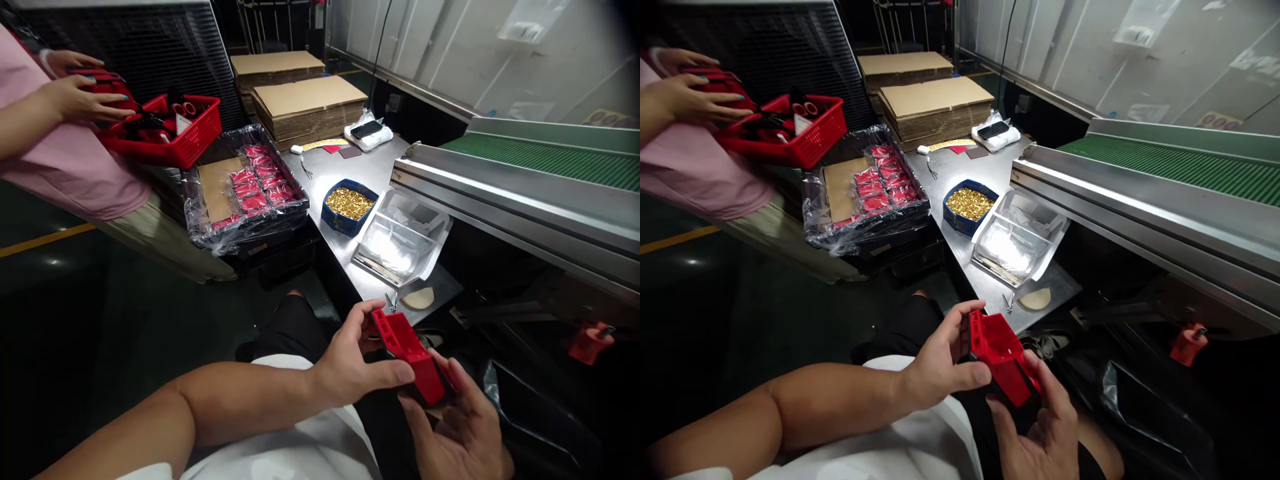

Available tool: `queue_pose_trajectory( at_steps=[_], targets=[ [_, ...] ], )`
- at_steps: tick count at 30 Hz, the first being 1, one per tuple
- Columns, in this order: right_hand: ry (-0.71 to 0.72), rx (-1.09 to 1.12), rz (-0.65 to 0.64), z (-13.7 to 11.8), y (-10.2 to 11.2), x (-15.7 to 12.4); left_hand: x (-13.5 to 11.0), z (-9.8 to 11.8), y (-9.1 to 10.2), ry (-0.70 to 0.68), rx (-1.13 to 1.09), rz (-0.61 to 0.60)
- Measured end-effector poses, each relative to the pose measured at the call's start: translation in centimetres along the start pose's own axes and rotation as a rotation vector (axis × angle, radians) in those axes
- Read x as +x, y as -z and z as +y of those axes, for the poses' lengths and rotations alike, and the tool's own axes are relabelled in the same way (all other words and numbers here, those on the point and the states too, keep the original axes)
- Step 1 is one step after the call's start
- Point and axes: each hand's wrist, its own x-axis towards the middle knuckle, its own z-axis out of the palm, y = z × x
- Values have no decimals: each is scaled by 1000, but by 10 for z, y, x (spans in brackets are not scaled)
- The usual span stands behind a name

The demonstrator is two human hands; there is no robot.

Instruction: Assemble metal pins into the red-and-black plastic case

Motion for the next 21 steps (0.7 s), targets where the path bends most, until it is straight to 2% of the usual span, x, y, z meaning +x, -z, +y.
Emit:
queue_pose_trajectory(
  at_steps=[4,7,9,11,13,15,17,19,21],
  targets=[
    [-16,-17,-13,7,-1,2,2,5,-2,173,-221,58],
    [44,-33,-12,1,-5,1,2,2,-1,240,-279,17],
    [82,-49,34,-7,-8,1,3,-1,1,241,-243,25],
    [94,-63,71,-14,-8,2,3,-2,5,134,-57,91],
    [114,-77,52,-14,-3,4,4,1,8,-103,258,99],
    [134,-86,1,-9,4,6,4,9,11,-371,532,-29],
    [147,-104,-50,-2,13,9,6,18,12,-552,675,-202],
    [183,-120,-119,2,21,11,9,27,11,-636,738,-301],
    [257,-139,-183,-1,25,12,12,33,9,-653,778,-344]
  ],
)
